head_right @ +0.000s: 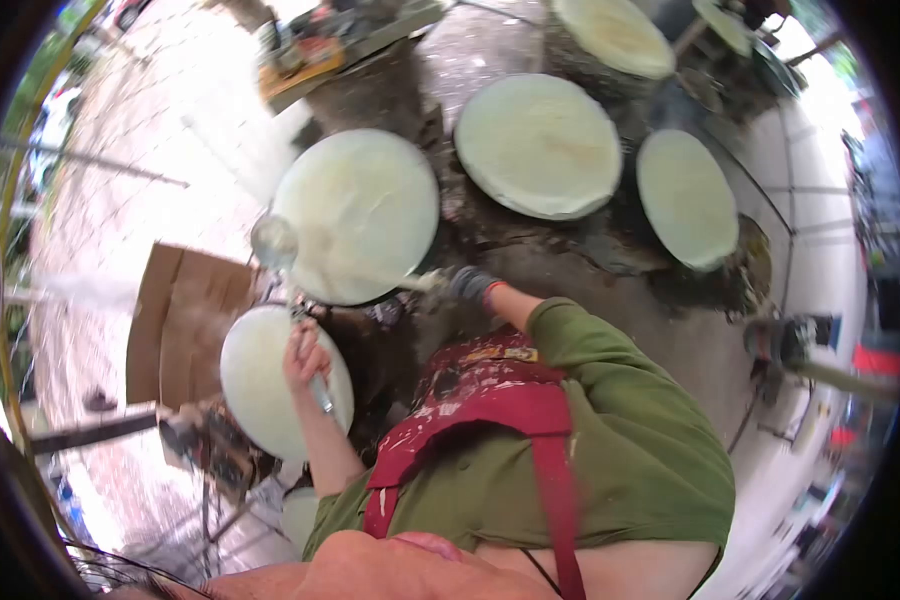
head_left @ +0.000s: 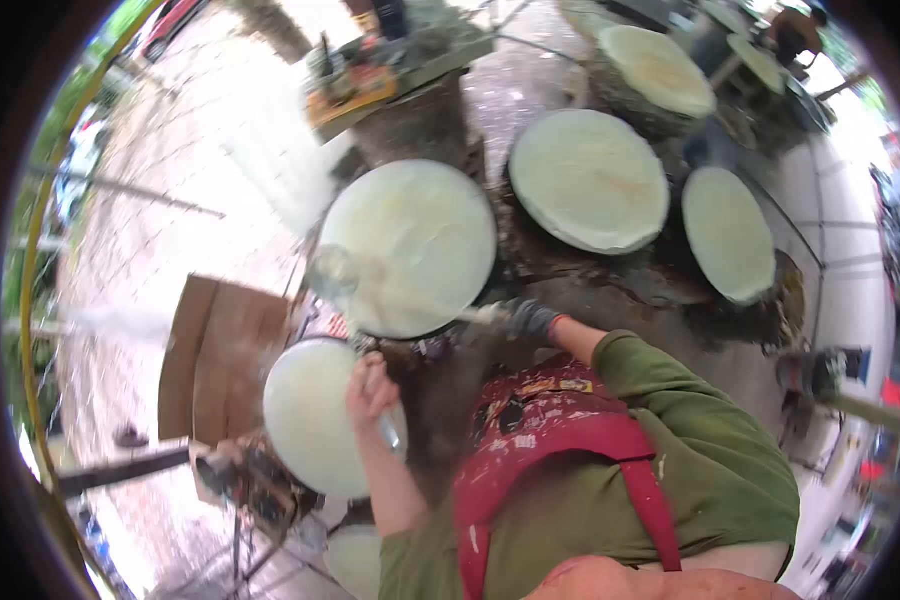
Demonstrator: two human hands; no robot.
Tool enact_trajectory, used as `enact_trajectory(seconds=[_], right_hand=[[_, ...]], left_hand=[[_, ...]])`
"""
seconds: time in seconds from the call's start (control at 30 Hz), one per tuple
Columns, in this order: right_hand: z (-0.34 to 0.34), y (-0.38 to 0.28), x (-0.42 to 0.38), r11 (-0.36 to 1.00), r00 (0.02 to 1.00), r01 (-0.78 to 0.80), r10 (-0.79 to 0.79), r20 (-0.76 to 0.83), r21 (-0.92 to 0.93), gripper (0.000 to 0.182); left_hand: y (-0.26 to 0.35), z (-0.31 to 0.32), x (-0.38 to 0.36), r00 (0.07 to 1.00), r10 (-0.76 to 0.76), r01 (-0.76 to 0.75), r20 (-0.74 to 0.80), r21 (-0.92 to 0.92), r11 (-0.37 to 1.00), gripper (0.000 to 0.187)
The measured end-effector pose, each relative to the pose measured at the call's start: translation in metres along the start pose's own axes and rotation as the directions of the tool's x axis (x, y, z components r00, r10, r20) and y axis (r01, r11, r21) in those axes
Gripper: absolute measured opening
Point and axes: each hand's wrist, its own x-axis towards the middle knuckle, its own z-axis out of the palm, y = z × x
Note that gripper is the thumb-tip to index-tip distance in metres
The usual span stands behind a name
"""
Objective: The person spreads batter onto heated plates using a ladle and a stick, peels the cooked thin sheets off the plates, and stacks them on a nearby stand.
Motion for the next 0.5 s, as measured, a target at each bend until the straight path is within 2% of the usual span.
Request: enact_trajectory(seconds=[0.03, 0.07, 0.1, 0.17, 0.2, 0.27, 0.3, 0.37, 0.4, 0.5], right_hand=[[-0.007, -0.021, -0.005, 0.99, 0.994, -0.066, 0.076, -0.075, 0.127, 0.031], [-0.002, -0.019, -0.019, 0.981, 0.946, -0.008, 0.069, -0.317, 0.191, 0.027], [0.003, -0.005, -0.03, 0.974, 0.936, -0.089, 0.153, -0.318, 0.207, 0.028], [0.011, 0.029, -0.047, 0.941, 0.901, -0.23, 0.302, -0.311, 0.249, 0.028], [-0.02, 0.027, -0.07, 0.875, 0.943, -0.318, 0.331, 0.028, 0.364, 0.029], [-0.028, 0.055, -0.115, 0.932, 0.945, -0.186, 0.256, -0.204, 0.31, 0.04], [-0.034, 0.062, -0.133, 0.956, 0.931, -0.122, 0.204, -0.302, 0.268, 0.046], [-0.066, 0.068, -0.157, 0.97, 0.805, -0.232, 0.23, -0.546, 0.067, 0.047], [-0.087, 0.067, -0.163, 0.957, 0.726, -0.29, 0.206, -0.655, -0.02, 0.048], [-0.142, 0.071, -0.144, 0.895, 0.834, -0.413, 0.299, -0.464, -0.166, 0.046]], left_hand=[[0.005, 0.011, 0.001, 1.0, -0.003, 0.002, -0.019, -0.054, 0.999, 0.029], [0.007, 0.03, 0.002, 0.995, -0.048, 0.009, -0.09, -0.398, 0.917, 0.03], [0.004, 0.038, 0.006, 0.998, -0.062, 0.048, -0.01, -0.52, 0.853, 0.031], [-0.009, 0.04, 0.013, 0.992, -0.123, 0.118, 0.009, -0.357, 0.927, 0.031], [-0.015, 0.046, 0.014, 0.992, -0.123, 0.121, 0.013, -0.32, 0.94, 0.031], [-0.031, 0.064, 0.017, 0.994, -0.111, 0.109, 0.007, -0.251, 0.962, 0.031], [-0.038, 0.076, 0.021, 0.993, -0.106, 0.118, 0.054, -0.31, 0.943, 0.031], [-0.053, 0.099, 0.024, 0.99, -0.066, 0.112, 0.122, -0.426, 0.898, 0.03], [-0.059, 0.112, 0.026, 0.995, -0.062, 0.09, 0.084, -0.391, 0.916, 0.029], [-0.08, 0.151, 0.032, 0.998, -0.018, -0.004, -0.055, -0.366, 0.931, 0.03]])
